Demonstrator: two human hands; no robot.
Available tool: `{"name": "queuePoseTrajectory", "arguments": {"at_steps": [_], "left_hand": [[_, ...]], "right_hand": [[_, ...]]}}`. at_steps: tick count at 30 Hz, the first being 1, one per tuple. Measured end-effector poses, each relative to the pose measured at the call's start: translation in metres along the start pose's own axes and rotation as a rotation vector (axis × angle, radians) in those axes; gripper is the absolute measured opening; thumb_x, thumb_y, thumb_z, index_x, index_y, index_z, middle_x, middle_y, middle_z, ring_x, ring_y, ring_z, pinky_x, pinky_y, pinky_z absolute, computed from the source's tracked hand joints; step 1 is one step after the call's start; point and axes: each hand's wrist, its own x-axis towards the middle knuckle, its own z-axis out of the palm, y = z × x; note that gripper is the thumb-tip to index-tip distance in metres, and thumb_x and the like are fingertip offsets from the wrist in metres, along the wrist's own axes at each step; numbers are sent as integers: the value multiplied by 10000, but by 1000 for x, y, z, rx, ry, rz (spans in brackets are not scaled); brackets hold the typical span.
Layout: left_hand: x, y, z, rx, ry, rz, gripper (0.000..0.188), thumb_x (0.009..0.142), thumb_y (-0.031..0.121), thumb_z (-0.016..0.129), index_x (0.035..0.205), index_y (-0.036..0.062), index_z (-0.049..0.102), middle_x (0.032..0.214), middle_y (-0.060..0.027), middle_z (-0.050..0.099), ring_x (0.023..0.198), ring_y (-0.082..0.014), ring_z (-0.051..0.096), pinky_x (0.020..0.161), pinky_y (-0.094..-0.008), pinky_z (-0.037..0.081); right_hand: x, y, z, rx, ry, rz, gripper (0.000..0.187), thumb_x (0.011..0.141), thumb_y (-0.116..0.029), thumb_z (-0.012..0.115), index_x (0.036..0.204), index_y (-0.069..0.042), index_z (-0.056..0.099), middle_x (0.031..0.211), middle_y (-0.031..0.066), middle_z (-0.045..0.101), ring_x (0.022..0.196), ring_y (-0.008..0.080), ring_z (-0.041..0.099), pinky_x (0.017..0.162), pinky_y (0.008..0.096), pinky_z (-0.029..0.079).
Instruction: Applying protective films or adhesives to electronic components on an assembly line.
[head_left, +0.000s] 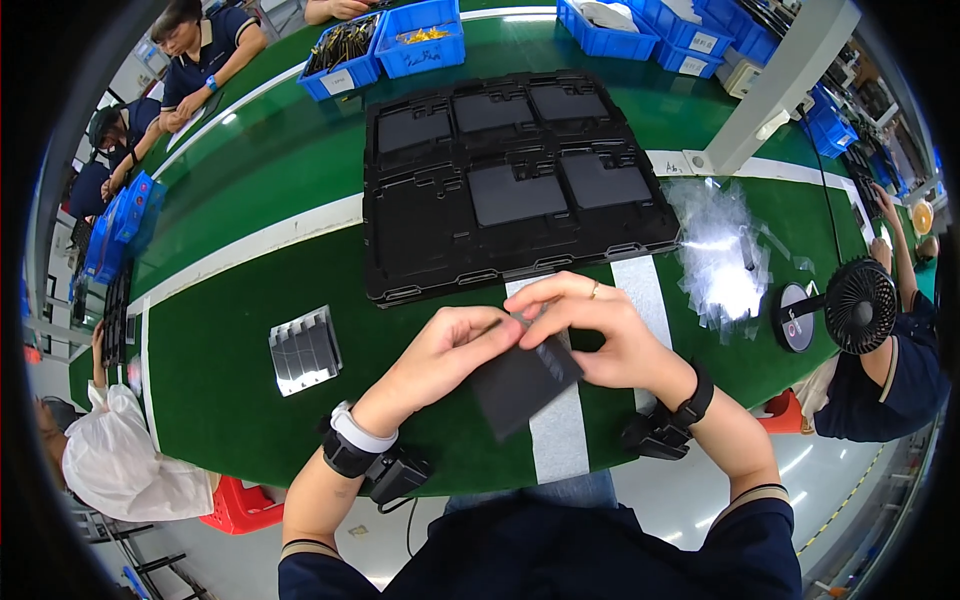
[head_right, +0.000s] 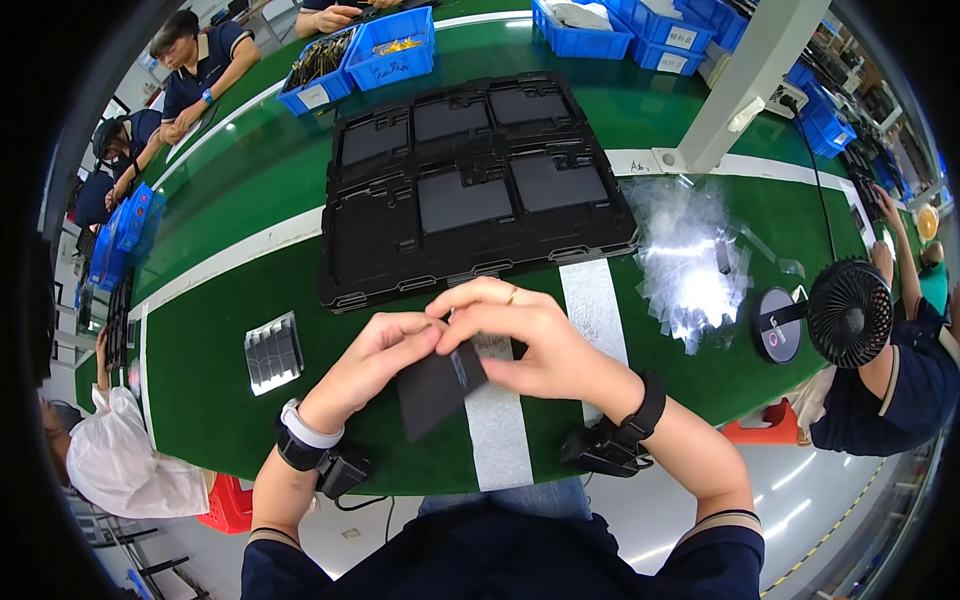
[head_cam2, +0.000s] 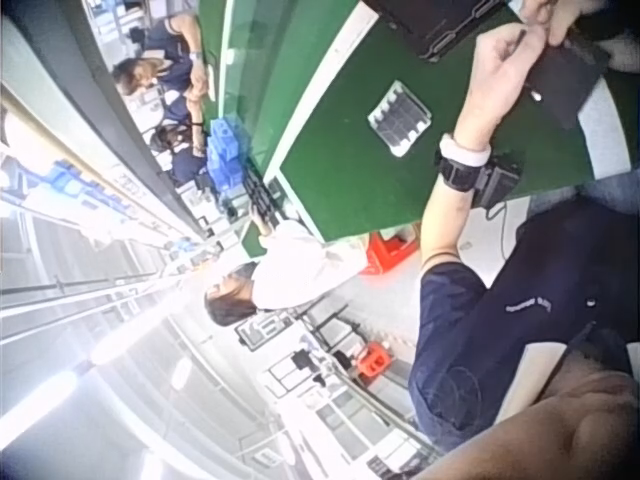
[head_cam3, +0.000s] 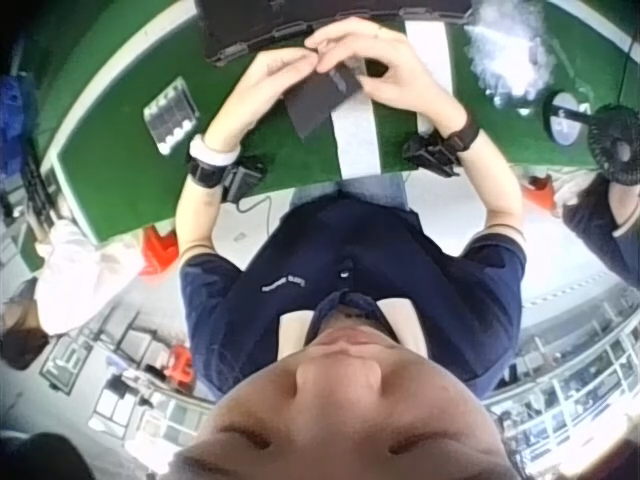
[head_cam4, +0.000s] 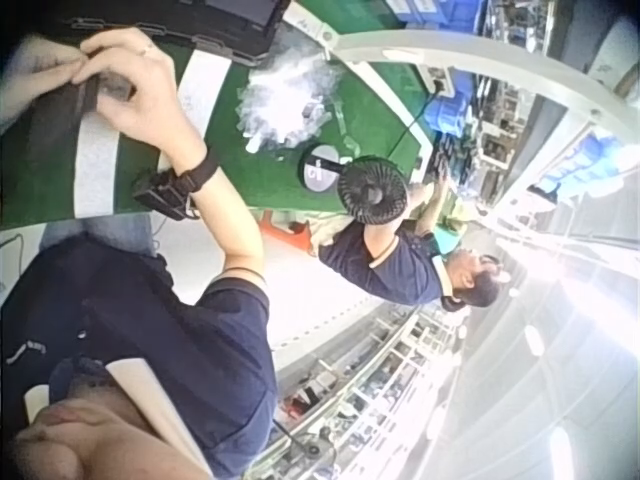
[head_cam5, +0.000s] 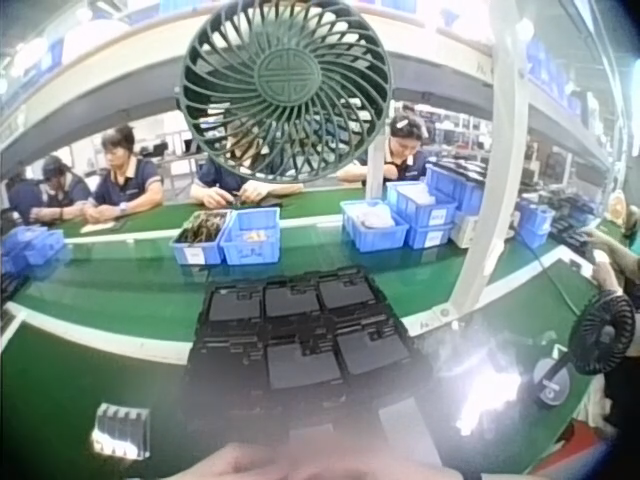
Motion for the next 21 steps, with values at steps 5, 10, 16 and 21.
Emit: {"name": "queuePoseTrajectory", "arguments": {"at_steps": [5,10,16,21], "left_hand": [[1,-4,-4,79,213,290,508,1018,325,277,1025,-49,621,808,-102,665,769,-148,625,752,-279,465],[2,-6,1,162,218,377,250,958,185,528,982,-39,636,791,-72,663,683,-117,622,631,-241,482],[2,-5,0,255,129,348,141,889,105,616,872,-33,641,686,-51,614,539,-80,572,519,-229,448],[0,-2,1,310,83,336,135,883,74,607,828,-47,626,678,-41,591,557,-65,541,512,-208,430]], "right_hand": [[0,-6,-2,362,209,439,119,876,-97,653,893,5,594,859,35,642,804,78,604,727,234,492],[1,-7,-2,345,148,514,125,903,-120,627,907,-1,591,834,21,630,771,56,590,691,223,494],[1,-6,-1,301,174,515,256,954,-207,552,805,0,580,668,-9,545,608,49,491,570,215,434],[-1,-2,0,5,128,369,307,961,-185,518,736,23,540,530,44,391,507,74,322,457,284,280]]}}
